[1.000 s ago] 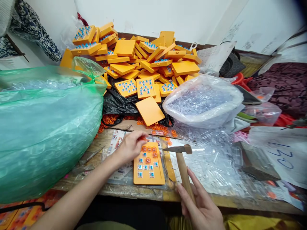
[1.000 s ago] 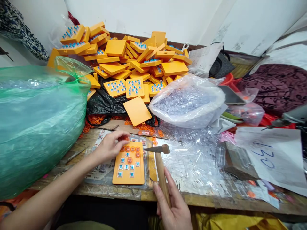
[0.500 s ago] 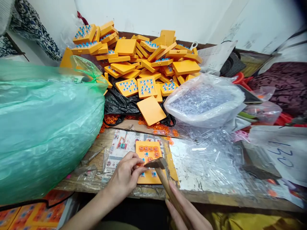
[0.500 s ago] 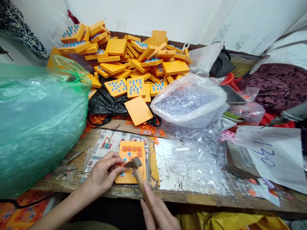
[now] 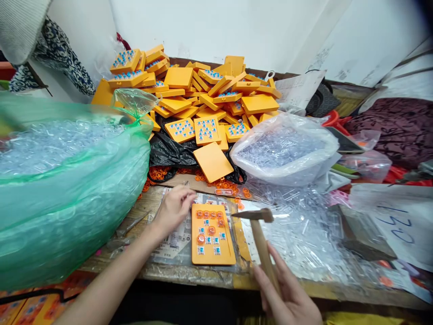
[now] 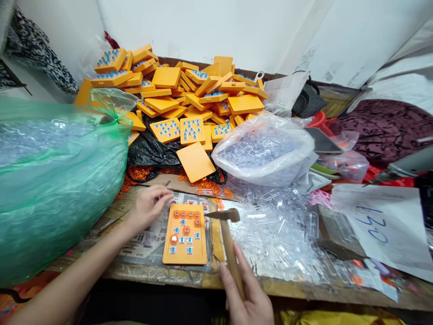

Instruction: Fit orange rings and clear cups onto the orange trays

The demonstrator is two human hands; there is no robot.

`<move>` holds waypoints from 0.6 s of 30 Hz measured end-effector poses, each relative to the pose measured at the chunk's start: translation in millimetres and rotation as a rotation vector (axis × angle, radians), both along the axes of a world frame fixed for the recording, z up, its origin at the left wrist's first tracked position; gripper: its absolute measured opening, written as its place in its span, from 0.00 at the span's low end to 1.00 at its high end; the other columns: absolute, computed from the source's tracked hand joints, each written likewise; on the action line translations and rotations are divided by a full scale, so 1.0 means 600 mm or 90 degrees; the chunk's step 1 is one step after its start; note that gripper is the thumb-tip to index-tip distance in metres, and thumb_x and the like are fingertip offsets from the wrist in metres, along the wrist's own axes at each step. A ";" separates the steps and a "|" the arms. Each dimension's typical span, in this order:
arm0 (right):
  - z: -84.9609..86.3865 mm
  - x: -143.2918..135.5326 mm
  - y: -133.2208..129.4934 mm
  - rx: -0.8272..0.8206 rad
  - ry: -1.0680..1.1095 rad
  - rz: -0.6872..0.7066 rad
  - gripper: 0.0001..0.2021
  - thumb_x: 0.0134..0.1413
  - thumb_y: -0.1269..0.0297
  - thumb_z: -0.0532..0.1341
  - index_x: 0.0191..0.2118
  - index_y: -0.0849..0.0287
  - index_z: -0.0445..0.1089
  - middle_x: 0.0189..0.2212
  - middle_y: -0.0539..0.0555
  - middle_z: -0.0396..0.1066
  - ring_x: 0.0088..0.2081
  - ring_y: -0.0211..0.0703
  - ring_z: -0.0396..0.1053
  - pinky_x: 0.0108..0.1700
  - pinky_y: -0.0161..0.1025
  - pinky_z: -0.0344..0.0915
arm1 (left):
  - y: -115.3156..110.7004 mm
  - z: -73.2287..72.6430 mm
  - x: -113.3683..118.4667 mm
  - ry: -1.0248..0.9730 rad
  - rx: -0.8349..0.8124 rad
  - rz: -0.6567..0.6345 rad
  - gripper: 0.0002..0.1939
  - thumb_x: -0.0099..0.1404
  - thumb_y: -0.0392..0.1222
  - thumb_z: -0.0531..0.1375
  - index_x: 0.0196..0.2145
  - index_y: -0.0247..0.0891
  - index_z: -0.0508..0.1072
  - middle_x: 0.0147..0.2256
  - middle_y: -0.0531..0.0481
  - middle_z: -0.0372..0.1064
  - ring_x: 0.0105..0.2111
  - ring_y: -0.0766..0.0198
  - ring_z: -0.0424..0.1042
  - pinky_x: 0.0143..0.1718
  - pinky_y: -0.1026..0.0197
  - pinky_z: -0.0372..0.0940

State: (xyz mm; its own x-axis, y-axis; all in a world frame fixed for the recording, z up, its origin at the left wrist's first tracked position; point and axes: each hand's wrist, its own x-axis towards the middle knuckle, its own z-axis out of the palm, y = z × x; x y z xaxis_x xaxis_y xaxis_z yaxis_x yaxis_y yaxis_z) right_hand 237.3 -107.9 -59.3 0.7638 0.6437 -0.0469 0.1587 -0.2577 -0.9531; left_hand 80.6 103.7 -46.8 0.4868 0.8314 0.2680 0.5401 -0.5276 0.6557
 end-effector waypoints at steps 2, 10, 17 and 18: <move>0.006 0.012 0.015 0.001 0.059 -0.018 0.36 0.44 0.49 0.69 0.60 0.54 0.65 0.32 0.50 0.77 0.15 0.32 0.60 0.15 0.31 0.62 | 0.052 0.003 0.031 0.043 0.019 0.004 0.08 0.67 0.33 0.55 0.38 0.34 0.75 0.44 0.43 0.73 0.46 0.60 0.70 0.53 0.54 0.64; 0.011 0.024 0.039 0.058 0.161 -0.044 0.47 0.40 0.49 0.71 0.66 0.57 0.55 0.21 0.46 0.71 0.14 0.30 0.56 0.14 0.29 0.57 | 0.104 -0.013 0.071 0.142 -0.010 -0.046 0.14 0.68 0.45 0.57 0.48 0.36 0.70 0.47 0.44 0.69 0.43 0.59 0.72 0.44 0.51 0.70; 0.014 0.023 0.037 0.050 0.166 -0.034 0.46 0.40 0.49 0.71 0.65 0.56 0.57 0.20 0.46 0.71 0.14 0.31 0.57 0.14 0.28 0.57 | 0.089 -0.009 0.064 0.129 0.024 -0.032 0.07 0.66 0.35 0.57 0.41 0.33 0.73 0.43 0.43 0.72 0.45 0.58 0.70 0.50 0.50 0.65; 0.011 0.024 0.031 0.041 0.156 -0.032 0.44 0.41 0.50 0.71 0.64 0.56 0.58 0.21 0.47 0.72 0.14 0.31 0.57 0.14 0.28 0.58 | 0.072 -0.005 0.059 0.119 0.030 -0.038 0.08 0.65 0.33 0.57 0.42 0.33 0.73 0.42 0.43 0.72 0.45 0.58 0.70 0.51 0.51 0.65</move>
State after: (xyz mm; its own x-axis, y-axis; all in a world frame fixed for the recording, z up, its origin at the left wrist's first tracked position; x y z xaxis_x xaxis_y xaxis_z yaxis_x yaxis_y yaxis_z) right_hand 251.9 -89.6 -52.5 0.7659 0.6126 -0.1951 -0.0906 -0.1976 -0.9761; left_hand 116.1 147.0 -49.6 0.5795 0.7883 0.2067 0.6172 -0.5902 0.5203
